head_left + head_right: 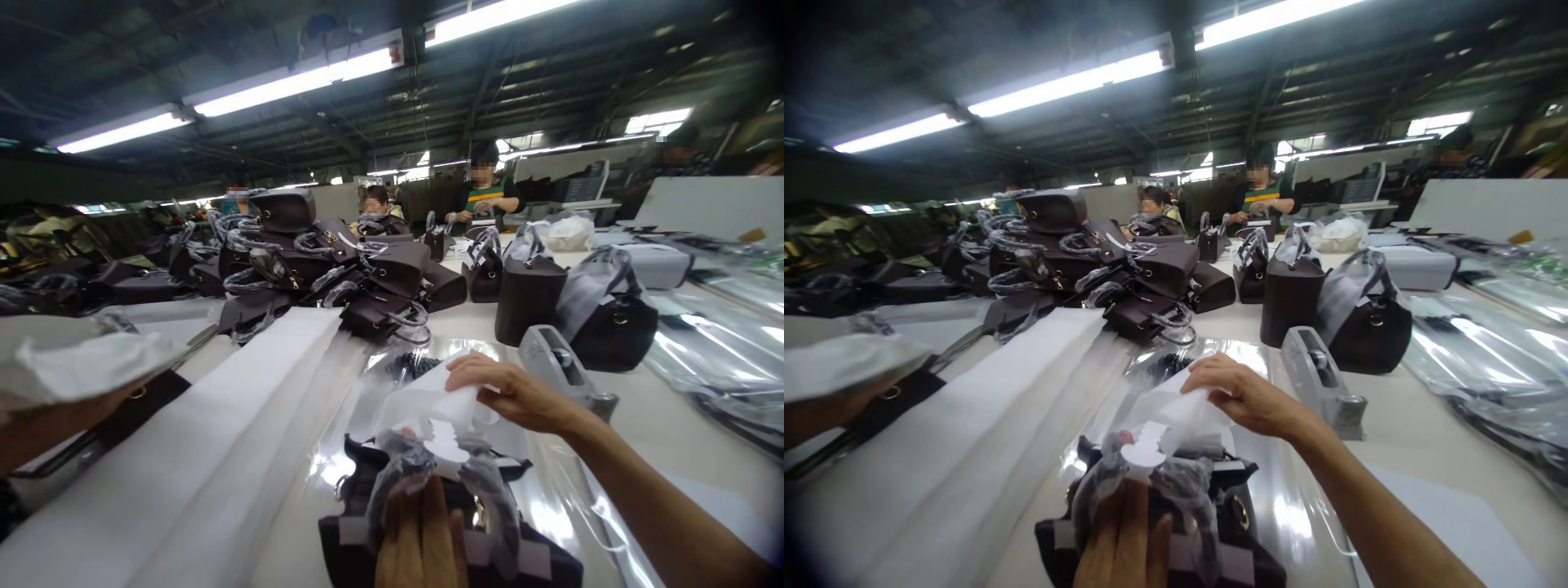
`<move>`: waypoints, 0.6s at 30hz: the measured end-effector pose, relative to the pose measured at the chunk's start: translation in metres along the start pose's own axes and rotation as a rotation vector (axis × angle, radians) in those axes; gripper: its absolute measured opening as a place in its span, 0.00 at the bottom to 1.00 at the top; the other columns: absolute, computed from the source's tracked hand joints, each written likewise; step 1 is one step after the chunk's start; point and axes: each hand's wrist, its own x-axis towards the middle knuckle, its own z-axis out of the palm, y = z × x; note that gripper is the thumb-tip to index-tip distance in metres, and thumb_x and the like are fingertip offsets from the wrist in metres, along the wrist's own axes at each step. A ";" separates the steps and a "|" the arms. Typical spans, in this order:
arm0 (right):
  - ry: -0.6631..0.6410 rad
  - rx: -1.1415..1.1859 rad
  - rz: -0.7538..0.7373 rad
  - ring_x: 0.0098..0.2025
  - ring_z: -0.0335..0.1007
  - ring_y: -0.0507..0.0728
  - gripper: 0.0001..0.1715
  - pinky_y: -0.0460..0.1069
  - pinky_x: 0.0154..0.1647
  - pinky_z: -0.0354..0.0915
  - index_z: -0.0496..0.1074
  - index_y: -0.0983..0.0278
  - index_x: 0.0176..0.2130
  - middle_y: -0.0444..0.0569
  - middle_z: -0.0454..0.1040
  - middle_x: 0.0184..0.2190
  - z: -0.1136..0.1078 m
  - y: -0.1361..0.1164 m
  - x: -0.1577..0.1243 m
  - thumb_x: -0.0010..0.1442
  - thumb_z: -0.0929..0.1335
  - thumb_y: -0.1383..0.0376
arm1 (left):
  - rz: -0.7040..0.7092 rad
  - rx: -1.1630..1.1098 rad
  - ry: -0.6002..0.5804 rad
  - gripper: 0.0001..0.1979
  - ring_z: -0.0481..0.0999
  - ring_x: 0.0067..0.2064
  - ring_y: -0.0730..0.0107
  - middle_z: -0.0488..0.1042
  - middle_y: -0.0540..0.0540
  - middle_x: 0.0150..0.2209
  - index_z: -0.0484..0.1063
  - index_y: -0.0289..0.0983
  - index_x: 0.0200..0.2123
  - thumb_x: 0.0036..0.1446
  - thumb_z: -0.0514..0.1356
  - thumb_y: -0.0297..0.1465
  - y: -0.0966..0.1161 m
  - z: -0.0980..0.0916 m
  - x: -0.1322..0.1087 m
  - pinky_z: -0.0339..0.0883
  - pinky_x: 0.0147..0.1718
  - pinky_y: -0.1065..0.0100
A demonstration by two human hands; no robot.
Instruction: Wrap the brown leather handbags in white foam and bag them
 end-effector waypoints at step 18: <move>-0.209 0.330 -0.080 0.49 0.66 0.54 0.05 0.50 0.52 0.60 0.70 0.65 0.35 0.49 0.73 0.38 0.008 -0.049 0.012 0.58 0.66 0.65 | -0.078 -0.003 0.206 0.14 0.79 0.32 0.65 0.77 0.40 0.31 0.63 0.32 0.46 0.62 0.48 0.34 0.003 -0.008 0.013 0.72 0.30 0.71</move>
